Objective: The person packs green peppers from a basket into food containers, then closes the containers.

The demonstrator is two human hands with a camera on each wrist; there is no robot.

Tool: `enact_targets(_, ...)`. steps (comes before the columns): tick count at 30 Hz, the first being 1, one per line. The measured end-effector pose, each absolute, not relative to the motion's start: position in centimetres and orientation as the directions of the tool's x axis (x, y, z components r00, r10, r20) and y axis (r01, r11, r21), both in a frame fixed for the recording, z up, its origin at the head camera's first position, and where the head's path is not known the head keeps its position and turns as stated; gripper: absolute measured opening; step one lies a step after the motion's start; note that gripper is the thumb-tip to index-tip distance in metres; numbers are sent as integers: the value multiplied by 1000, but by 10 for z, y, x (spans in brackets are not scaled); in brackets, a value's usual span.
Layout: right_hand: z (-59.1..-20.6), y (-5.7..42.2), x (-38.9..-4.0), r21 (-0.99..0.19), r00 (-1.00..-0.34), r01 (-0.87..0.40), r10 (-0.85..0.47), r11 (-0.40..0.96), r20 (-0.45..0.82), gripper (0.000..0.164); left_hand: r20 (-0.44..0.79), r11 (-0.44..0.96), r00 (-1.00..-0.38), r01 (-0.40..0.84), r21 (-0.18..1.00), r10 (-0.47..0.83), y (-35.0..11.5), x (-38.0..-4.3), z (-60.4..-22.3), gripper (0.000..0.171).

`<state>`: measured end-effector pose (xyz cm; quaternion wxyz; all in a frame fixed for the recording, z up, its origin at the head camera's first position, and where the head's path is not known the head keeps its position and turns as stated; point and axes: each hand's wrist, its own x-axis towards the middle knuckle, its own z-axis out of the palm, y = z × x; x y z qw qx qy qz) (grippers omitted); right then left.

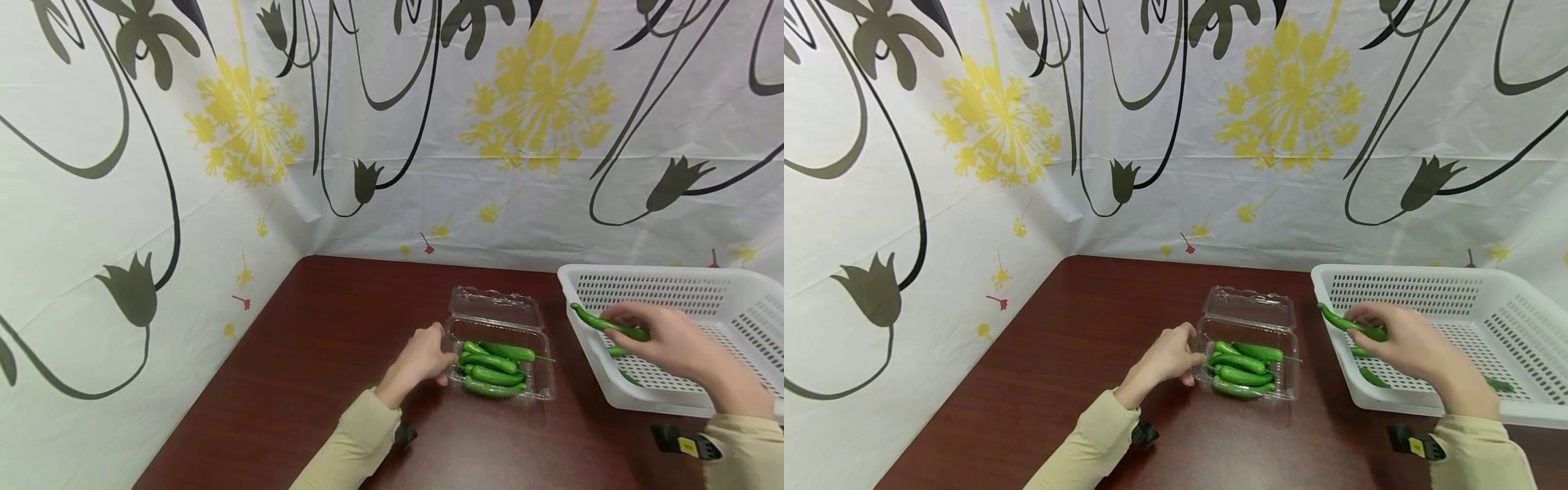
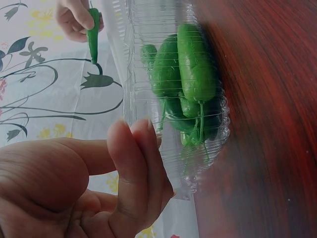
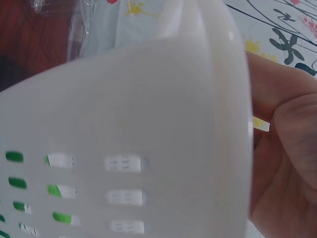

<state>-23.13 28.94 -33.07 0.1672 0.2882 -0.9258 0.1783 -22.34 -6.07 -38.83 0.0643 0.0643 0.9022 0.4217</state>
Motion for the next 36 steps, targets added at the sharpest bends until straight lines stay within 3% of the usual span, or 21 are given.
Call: enact_targets(36, -334, 263, -233, -203, -705, -679, -550, 706, 448, 33, -69, 641, -983, 56, 766, 167, -61, -224, -389, 20)
